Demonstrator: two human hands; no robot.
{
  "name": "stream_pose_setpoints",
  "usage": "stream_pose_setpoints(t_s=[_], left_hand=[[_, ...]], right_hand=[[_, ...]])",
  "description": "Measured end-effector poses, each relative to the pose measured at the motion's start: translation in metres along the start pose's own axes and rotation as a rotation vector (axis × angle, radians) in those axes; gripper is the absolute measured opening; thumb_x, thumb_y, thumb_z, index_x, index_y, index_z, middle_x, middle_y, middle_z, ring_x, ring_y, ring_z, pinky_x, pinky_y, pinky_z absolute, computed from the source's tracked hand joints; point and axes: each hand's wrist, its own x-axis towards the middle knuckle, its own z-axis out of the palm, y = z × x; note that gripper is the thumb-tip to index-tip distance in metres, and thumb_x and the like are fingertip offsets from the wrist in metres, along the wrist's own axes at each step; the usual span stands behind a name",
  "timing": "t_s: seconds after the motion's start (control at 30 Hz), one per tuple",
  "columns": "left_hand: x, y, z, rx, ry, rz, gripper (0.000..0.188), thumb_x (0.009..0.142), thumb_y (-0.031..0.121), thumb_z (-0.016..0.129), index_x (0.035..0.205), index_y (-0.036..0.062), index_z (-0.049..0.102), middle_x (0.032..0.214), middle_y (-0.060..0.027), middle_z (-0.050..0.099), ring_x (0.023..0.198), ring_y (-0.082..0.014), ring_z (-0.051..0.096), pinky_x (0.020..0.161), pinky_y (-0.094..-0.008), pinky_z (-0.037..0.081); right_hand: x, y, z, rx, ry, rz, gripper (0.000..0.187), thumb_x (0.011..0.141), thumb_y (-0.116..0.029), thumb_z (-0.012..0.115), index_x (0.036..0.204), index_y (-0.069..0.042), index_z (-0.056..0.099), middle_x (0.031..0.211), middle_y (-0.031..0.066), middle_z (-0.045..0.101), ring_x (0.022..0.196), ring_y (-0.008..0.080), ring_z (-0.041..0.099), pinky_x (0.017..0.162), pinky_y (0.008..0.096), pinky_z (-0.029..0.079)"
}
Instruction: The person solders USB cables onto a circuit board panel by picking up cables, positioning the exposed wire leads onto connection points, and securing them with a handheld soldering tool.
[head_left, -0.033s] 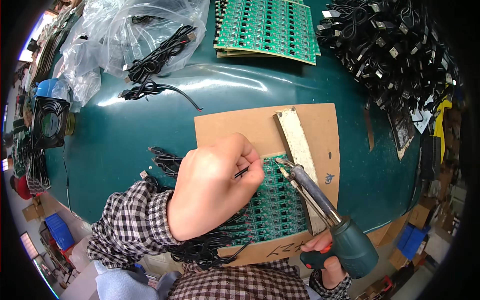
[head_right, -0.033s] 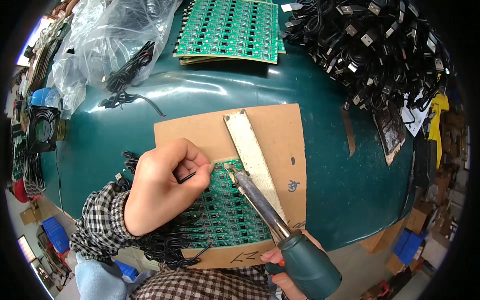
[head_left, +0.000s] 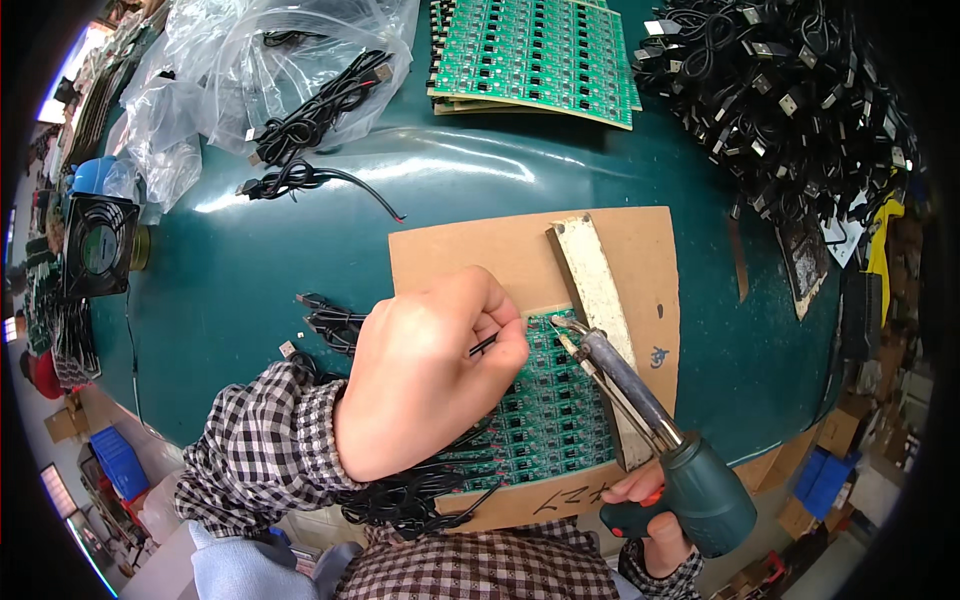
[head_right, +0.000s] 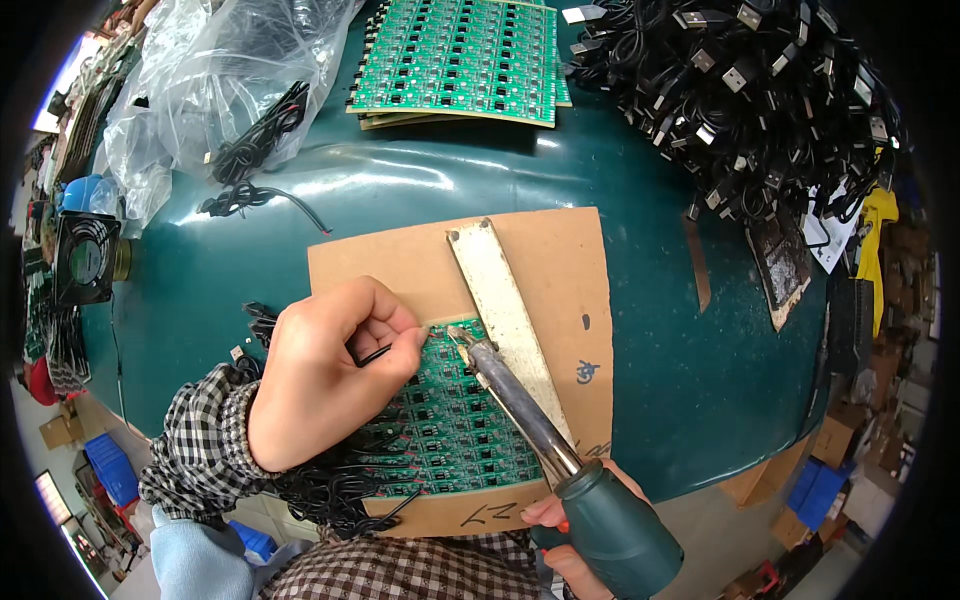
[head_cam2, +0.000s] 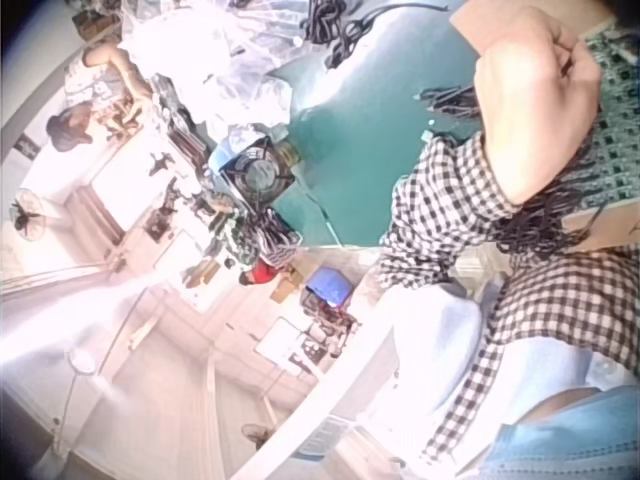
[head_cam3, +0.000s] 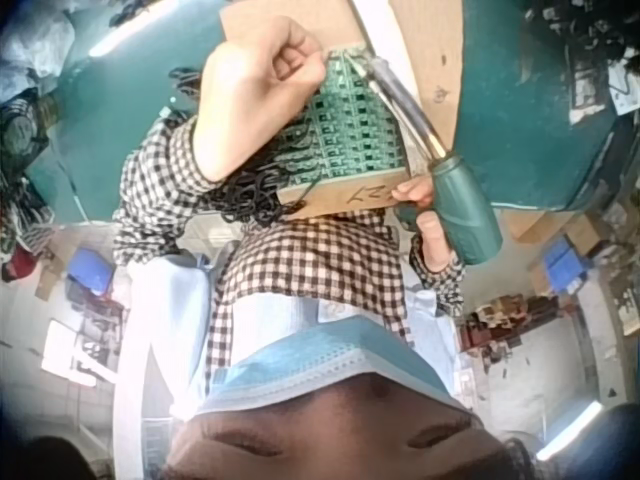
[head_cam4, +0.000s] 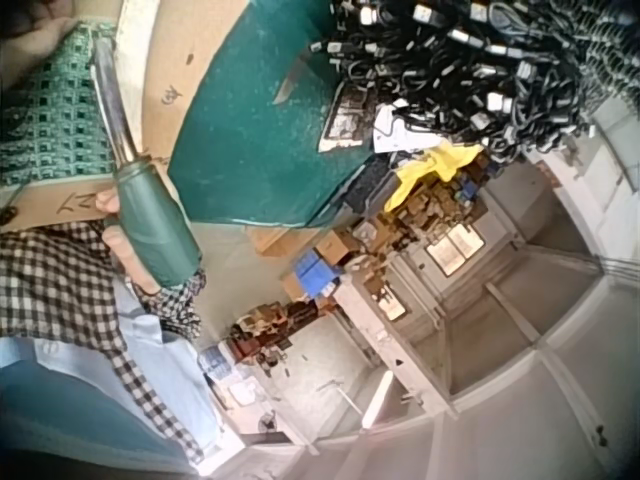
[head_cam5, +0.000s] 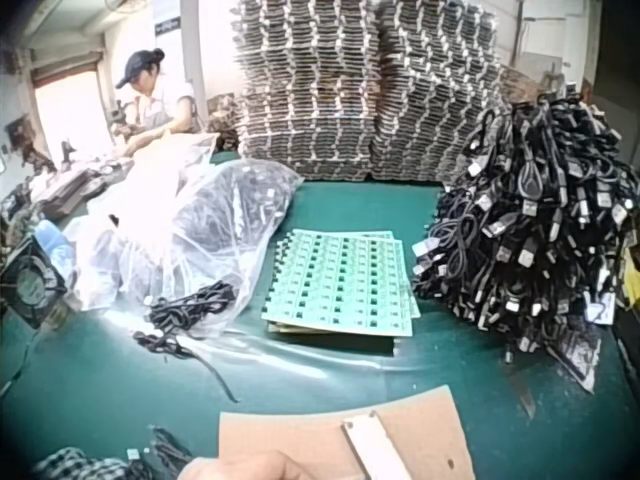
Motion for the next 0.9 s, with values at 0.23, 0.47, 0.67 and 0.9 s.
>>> stream_pose_setpoints(t_s=[0.23,0.47,0.67,0.9], left_hand=[[0.000,0.000,-0.001,0.043,-0.009,0.031,0.010,0.075,0.000,0.068,0.077,-0.0003,0.058,0.063,-0.0039,0.057,0.053,-0.0069,0.051,0.050,-0.0214,0.043],[0.001,0.001,-0.001,0.067,-0.016,0.039,0.010,0.074,-0.001,0.068,0.077,-0.0001,0.058,0.062,-0.0039,0.057,0.053,-0.0069,0.052,0.050,-0.0214,0.044],[0.001,0.001,-0.002,0.076,-0.023,0.031,0.010,0.074,-0.001,0.067,0.076,0.0000,0.058,0.061,-0.0037,0.056,0.052,-0.0068,0.051,0.050,-0.0216,0.043],[0.001,0.001,-0.002,0.086,-0.035,0.026,0.009,0.074,-0.001,0.067,0.076,-0.0001,0.058,0.061,-0.0037,0.056,0.052,-0.0068,0.052,0.050,-0.0217,0.044]], right_hand=[[0.004,-0.003,0.005,-0.036,0.011,0.025,0.054,0.080,-0.043,0.070,0.093,0.006,0.053,0.086,0.0184,0.060,0.080,0.0275,0.065,0.075,0.0389,0.056],[0.007,-0.003,0.009,-0.048,0.015,0.019,0.052,0.080,-0.041,0.070,0.092,0.007,0.053,0.084,0.0180,0.059,0.078,0.0265,0.064,0.072,0.0395,0.057],[0.007,-0.002,0.011,-0.042,0.026,0.002,0.052,0.080,-0.039,0.070,0.094,0.008,0.052,0.083,0.0177,0.057,0.076,0.0261,0.063,0.071,0.0398,0.057],[0.009,-0.002,0.009,-0.063,-0.007,0.009,0.052,0.080,-0.040,0.069,0.093,0.007,0.051,0.082,0.0181,0.057,0.076,0.0258,0.063,0.071,0.0396,0.058]])
